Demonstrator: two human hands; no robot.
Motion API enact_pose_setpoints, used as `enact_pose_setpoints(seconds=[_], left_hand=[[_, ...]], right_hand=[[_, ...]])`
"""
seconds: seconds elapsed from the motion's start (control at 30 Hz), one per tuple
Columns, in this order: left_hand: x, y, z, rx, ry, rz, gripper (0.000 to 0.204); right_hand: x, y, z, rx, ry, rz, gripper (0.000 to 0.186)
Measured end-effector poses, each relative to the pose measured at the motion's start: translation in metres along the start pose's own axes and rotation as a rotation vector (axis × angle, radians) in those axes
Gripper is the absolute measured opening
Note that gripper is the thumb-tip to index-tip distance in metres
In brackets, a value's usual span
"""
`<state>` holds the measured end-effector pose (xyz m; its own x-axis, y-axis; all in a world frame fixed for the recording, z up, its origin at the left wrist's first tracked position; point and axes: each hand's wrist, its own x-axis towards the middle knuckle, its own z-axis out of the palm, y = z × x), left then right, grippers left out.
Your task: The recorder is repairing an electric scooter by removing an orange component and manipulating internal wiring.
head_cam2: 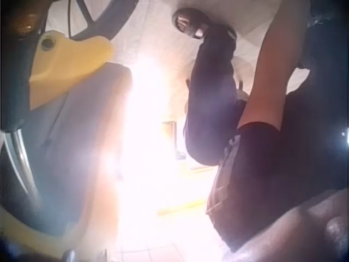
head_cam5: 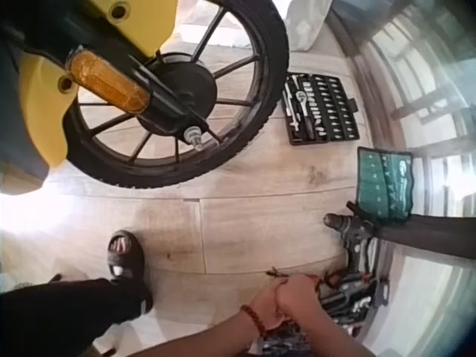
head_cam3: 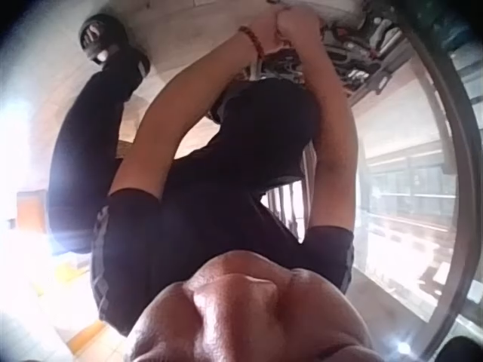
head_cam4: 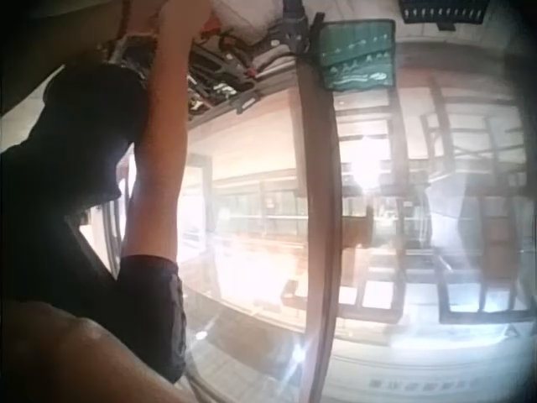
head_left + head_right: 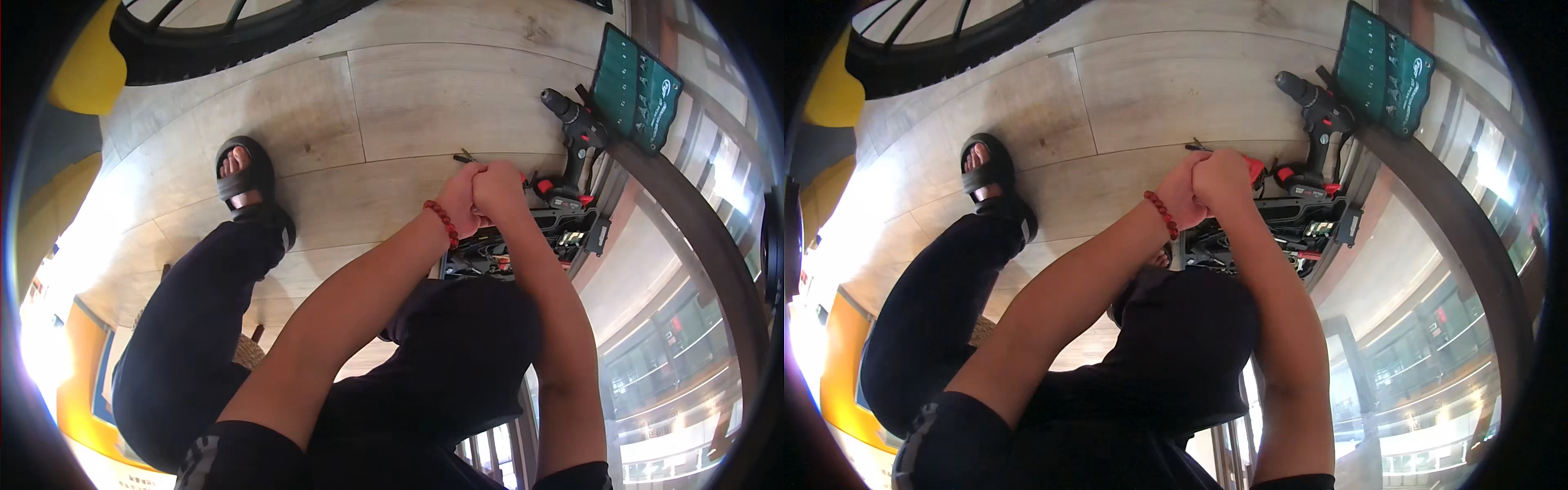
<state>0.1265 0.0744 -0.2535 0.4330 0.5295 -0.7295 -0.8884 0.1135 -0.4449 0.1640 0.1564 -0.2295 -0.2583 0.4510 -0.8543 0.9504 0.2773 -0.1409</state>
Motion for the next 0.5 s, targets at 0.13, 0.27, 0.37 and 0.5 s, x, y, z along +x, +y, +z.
enact_pose_setpoints(seconds=[0.13, 0.27, 0.37, 0.5], left_hand=[[-0.008, 0.001, -0.006, -0.019, 0.055, 0.020, 0.030], [-0.047, -0.008, -0.004, 0.306, 0.301, 0.084, 0.032], [-0.093, -0.012, -0.009, 0.445, 0.392, 0.248, 0.033], [-0.189, -0.030, 0.051, 0.472, 0.088, 0.447, 0.031]], right_hand=[[-0.004, -0.003, 0.014, -0.020, 0.071, 0.025, 0.026], [-0.034, 0.011, 0.017, -0.031, 0.189, -0.051, 0.029], [-0.093, 0.003, -0.005, 0.174, 0.306, -0.257, 0.028], [-0.218, -0.019, -0.069, 0.550, 0.214, -0.235, 0.025]])
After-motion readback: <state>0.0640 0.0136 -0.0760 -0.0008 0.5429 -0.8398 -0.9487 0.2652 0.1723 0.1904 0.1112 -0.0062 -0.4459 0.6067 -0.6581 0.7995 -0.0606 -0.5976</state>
